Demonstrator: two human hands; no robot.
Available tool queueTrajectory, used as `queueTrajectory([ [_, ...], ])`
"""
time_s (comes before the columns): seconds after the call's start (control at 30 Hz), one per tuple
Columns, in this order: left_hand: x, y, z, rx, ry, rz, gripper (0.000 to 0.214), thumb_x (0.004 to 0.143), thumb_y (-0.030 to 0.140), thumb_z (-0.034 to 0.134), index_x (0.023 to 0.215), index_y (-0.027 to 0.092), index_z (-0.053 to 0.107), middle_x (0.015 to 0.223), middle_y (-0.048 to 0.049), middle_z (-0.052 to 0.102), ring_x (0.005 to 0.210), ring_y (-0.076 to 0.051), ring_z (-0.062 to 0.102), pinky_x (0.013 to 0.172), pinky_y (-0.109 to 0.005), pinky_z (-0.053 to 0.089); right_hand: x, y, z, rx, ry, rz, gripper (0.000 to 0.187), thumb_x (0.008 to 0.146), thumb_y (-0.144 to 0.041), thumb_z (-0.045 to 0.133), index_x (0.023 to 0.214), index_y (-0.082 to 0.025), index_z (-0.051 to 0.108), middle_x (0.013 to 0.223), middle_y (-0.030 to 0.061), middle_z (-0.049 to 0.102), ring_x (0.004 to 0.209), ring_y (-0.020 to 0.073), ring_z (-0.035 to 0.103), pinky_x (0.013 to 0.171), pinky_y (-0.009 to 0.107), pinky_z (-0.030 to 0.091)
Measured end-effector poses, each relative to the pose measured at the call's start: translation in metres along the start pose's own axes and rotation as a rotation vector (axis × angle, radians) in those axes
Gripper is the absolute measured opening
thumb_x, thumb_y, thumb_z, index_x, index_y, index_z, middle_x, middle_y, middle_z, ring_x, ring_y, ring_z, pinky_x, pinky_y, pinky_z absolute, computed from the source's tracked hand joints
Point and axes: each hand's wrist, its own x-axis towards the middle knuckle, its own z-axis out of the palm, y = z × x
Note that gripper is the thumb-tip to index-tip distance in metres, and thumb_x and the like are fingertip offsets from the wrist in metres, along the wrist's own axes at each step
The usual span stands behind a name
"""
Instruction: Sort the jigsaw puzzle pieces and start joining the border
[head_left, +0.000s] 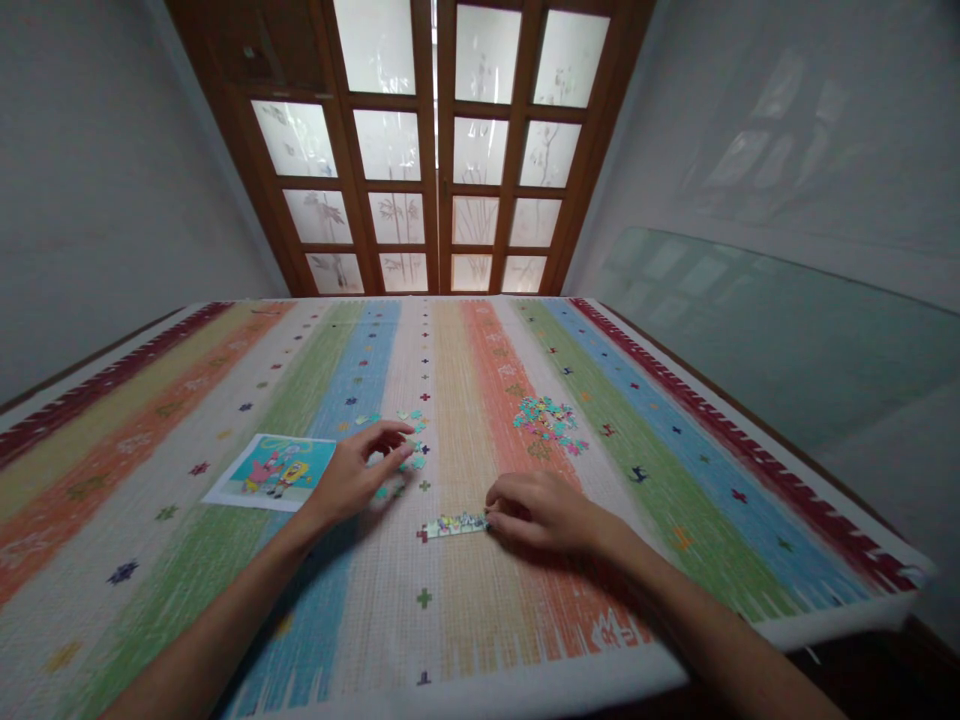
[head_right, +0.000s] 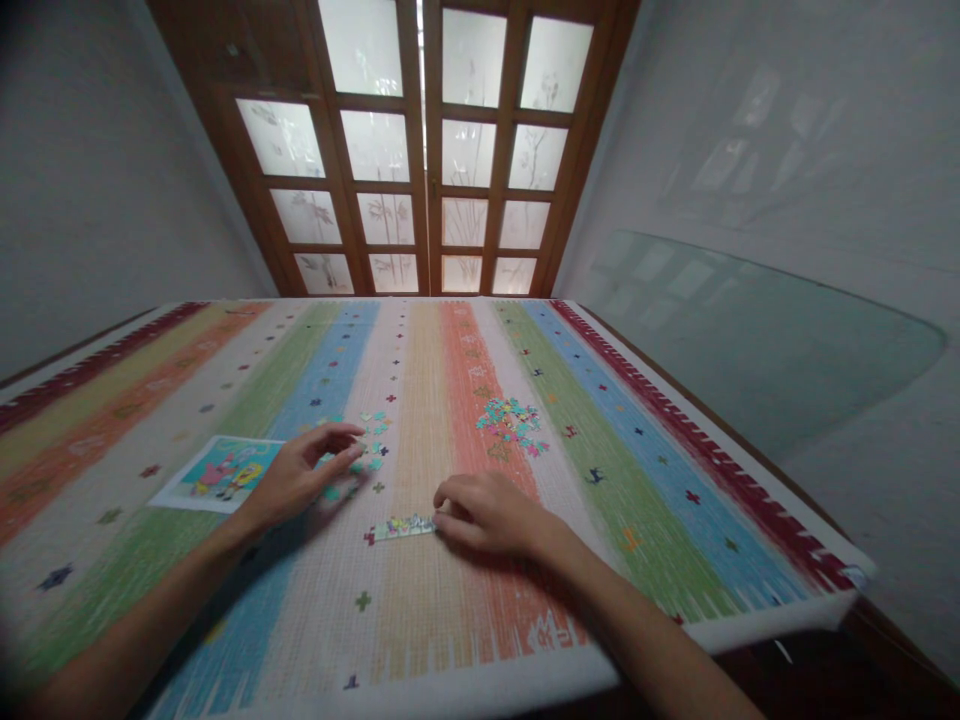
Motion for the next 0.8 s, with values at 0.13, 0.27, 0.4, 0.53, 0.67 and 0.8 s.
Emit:
queueTrajectory([
  [0.13, -0.018, 0.025, 0.021, -0.155, -0.144, -0.011, 0.017, 0.088, 0.036, 0.068, 0.094, 0.021, 0.074, 0.089, -0.0052, 0.077, 0.083, -0.019, 0.070, 0.079, -0.034, 0.056, 0.002, -0.008, 0.002, 0.235, 0.113, -0.015, 0.020, 0.097, -0.035, 0.062, 0.104, -0.017, 0.067, 0.075, 0.0008, 0.062, 0.062, 0.0135, 0.052, 0.060, 0.029, 0.039],
  [0.27, -0.030, 0.039, 0.038, -0.372, -0.206, -0.121, 0.020, 0.085, 0.038, 0.074, 0.085, 0.019, 0.069, 0.079, -0.0037, 0.073, 0.068, -0.016, 0.067, 0.061, -0.027, 0.053, 0.004, -0.018, 0.009, 0.445, 0.129, 0.010, 0.022, 0.093, -0.039, 0.069, 0.100, -0.019, 0.067, 0.073, -0.0028, 0.056, 0.060, 0.0119, 0.048, 0.059, 0.028, 0.039],
  [0.4, -0.038, 0.041, 0.049, -0.401, -0.241, -0.156, 0.020, 0.085, 0.038, 0.075, 0.083, 0.018, 0.070, 0.077, -0.0039, 0.073, 0.070, -0.016, 0.068, 0.064, -0.028, 0.053, 0.006, -0.024, 0.016, 0.502, 0.152, 0.039, 0.019, 0.091, -0.038, 0.070, 0.089, -0.020, 0.066, 0.071, -0.0035, 0.054, 0.062, 0.0120, 0.048, 0.060, 0.028, 0.038],
  [0.53, -0.043, 0.040, 0.051, -0.314, -0.292, -0.144, 0.016, 0.086, 0.035, 0.074, 0.083, 0.020, 0.075, 0.081, -0.0050, 0.076, 0.076, -0.018, 0.070, 0.070, -0.030, 0.054, 0.006, -0.022, 0.018, 0.472, 0.146, 0.053, 0.015, 0.093, -0.033, 0.065, 0.085, -0.020, 0.064, 0.075, -0.0023, 0.056, 0.065, 0.0123, 0.050, 0.062, 0.027, 0.039],
  [0.67, -0.046, 0.037, 0.053, -0.258, -0.275, -0.100, 0.014, 0.087, 0.034, 0.073, 0.083, 0.021, 0.074, 0.080, -0.0043, 0.075, 0.074, -0.018, 0.069, 0.066, -0.031, 0.053, 0.005, -0.020, 0.018, 0.529, 0.140, 0.081, 0.017, 0.094, -0.035, 0.065, 0.088, -0.020, 0.063, 0.075, -0.0016, 0.058, 0.066, 0.0127, 0.052, 0.063, 0.027, 0.041],
  [0.8, -0.049, 0.032, 0.057, -0.210, -0.280, -0.041, 0.016, 0.091, 0.035, 0.070, 0.083, 0.022, 0.070, 0.077, -0.0035, 0.074, 0.069, -0.017, 0.067, 0.061, -0.030, 0.053, 0.006, -0.024, 0.019, 0.644, 0.063, 0.147, 0.018, 0.097, -0.038, 0.061, 0.095, -0.020, 0.061, 0.070, -0.0018, 0.063, 0.062, 0.0129, 0.056, 0.062, 0.027, 0.044],
])
